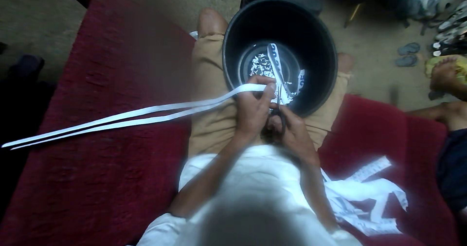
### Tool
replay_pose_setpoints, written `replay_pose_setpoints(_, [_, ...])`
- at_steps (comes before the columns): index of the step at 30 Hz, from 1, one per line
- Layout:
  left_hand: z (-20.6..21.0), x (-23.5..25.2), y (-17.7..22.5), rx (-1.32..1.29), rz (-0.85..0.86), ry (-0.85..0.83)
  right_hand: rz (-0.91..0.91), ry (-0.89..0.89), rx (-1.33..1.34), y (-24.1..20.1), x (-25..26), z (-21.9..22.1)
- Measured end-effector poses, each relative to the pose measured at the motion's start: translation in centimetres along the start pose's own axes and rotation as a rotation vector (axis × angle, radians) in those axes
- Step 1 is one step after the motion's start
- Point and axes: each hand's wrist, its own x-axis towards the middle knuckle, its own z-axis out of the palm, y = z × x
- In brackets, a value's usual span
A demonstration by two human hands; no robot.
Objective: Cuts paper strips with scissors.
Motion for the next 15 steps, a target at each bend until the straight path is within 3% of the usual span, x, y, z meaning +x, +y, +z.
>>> replay_pose_setpoints(15, [0.19, -0.07, -0.07, -0.043, -0.010, -0.013, -0.048, -0.002, -0.023, -0.14, 0.52, 0.15])
